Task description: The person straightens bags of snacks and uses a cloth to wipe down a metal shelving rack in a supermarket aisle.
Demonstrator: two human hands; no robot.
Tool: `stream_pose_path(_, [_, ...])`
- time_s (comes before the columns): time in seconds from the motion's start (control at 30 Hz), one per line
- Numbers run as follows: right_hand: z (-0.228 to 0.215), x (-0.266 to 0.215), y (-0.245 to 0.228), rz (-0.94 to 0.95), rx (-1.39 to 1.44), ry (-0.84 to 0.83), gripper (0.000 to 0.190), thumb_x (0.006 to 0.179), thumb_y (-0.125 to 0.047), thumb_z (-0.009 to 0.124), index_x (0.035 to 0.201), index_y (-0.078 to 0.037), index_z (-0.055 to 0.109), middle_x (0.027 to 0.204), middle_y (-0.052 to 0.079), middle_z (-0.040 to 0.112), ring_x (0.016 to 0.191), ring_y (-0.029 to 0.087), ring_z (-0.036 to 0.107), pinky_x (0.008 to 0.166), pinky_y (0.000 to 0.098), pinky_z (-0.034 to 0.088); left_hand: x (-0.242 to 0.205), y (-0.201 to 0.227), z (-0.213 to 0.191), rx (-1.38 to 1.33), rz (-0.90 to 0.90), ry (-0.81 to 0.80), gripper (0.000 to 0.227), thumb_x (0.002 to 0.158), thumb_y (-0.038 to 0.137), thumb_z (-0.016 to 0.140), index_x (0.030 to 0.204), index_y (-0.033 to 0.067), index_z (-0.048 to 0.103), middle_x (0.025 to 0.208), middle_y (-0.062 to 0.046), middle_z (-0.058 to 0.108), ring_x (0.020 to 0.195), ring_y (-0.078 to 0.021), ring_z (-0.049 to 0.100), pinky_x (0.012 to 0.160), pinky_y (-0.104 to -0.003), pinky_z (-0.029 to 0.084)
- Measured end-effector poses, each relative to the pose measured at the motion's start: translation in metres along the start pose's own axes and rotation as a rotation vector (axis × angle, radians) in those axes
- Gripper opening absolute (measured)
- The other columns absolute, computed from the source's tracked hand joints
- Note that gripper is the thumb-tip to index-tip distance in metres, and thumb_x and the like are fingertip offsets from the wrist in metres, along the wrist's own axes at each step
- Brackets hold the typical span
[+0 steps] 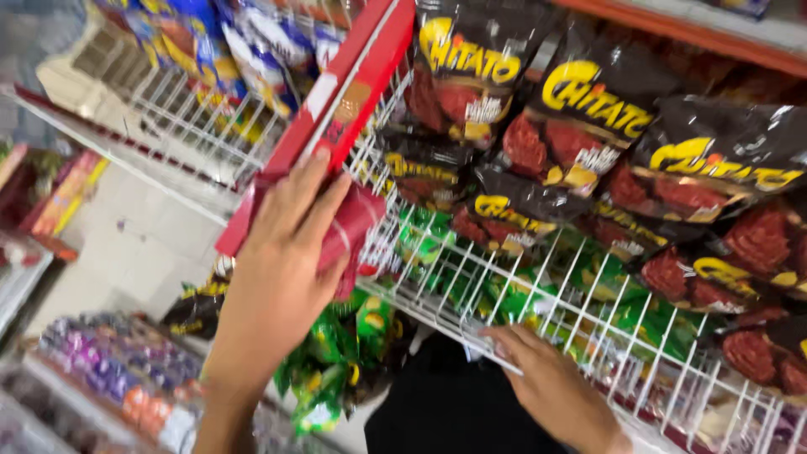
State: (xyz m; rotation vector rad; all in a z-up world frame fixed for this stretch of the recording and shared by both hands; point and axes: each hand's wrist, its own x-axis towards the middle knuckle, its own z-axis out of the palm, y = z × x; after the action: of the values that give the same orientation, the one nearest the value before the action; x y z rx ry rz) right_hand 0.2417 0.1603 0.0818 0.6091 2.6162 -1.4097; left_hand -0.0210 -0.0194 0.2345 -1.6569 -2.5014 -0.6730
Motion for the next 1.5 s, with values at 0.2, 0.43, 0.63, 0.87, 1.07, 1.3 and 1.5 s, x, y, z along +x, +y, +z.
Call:
stream_pose_path(0.2, [-0.015,-0.001,-0.020,0.114,0.004,-0.085,0.043,0.094,-0.026,0.058,0.136,-0.019,0.060,0.122,0.006,0.065,0.119,0.029,0.061,0.100,0.0382,0.046,-0.049,-0.013,0.089,0.275,-0.084,0.374,0.055,0.090,0.007,0.073,0.143,0.0056,0.059,0.157,-0.015,0.047,0.149,-0.0306,0.044,0.125,-0.053,0.029])
stream_pose_path(0.43, [-0.015,0.003,-0.015,0.178,-0.007,-0.166,0.041,0.095,-0.029,0.059,0.135,-0.020,0.062,0.129,0.003,0.066,0.121,0.028,0.061,0.103,0.0378,0.045,-0.085,-0.006,0.248,-0.560,-0.576,1.039,0.065,0.101,0.006,0.060,0.157,-0.0049,0.028,0.158,-0.025,0.037,0.143,-0.0357,0.042,0.121,-0.047,0.033])
stream_pose_path(0.63, [-0.012,0.006,-0.006,0.036,0.083,-0.164,0.038,0.097,-0.028,0.057,0.131,-0.010,0.060,0.133,0.008,0.066,0.126,0.026,0.062,0.104,0.0363,0.046,-0.119,-0.029,0.329,-0.757,-0.809,1.139,0.037,0.109,0.006,0.047,0.142,-0.0100,0.045,0.141,-0.018,0.057,0.125,-0.0228,0.055,0.113,-0.038,0.042])
stream_pose_path(0.87, [-0.009,0.009,-0.009,0.088,0.086,-0.190,0.040,0.098,-0.031,0.055,0.131,-0.009,0.061,0.129,0.008,0.069,0.123,0.022,0.065,0.103,0.0347,0.048,-0.131,-0.031,0.347,-0.847,-0.774,1.115,0.027,0.107,0.005,0.049,0.129,-0.0086,0.055,0.121,-0.013,0.066,0.109,-0.0206,0.059,0.099,-0.035,0.048])
stream_pose_path(1.07, [-0.005,0.015,-0.006,0.165,0.021,-0.269,0.046,0.099,-0.038,0.050,0.135,-0.010,0.059,0.132,0.009,0.067,0.124,0.022,0.064,0.105,0.0351,0.047,-0.120,-0.048,0.378,-0.674,-1.189,0.791,0.027,0.106,0.007,0.056,0.126,-0.0095,0.060,0.097,-0.021,0.067,0.089,-0.0284,0.057,0.085,-0.041,0.049])
stream_pose_path(1.3, [-0.009,0.013,-0.006,0.218,0.002,-0.330,0.053,0.098,-0.045,0.045,0.141,-0.013,0.054,0.137,0.008,0.064,0.128,0.023,0.061,0.107,0.0363,0.046,-0.113,-0.033,0.362,-0.861,-0.912,1.018,0.046,0.109,0.016,0.052,0.147,-0.0069,0.043,0.129,-0.018,0.066,0.111,-0.0226,0.062,0.101,-0.037,0.047])
stream_pose_path(1.5, [-0.010,0.006,-0.011,0.020,-0.037,-0.206,0.045,0.101,-0.037,0.050,0.138,-0.013,0.057,0.131,0.009,0.064,0.127,0.024,0.061,0.108,0.0356,0.046,-0.105,-0.043,0.353,-0.913,-0.904,0.988,0.052,0.108,0.022,0.057,0.149,-0.0058,0.043,0.130,-0.015,0.065,0.110,-0.0212,0.059,0.101,-0.037,0.046])
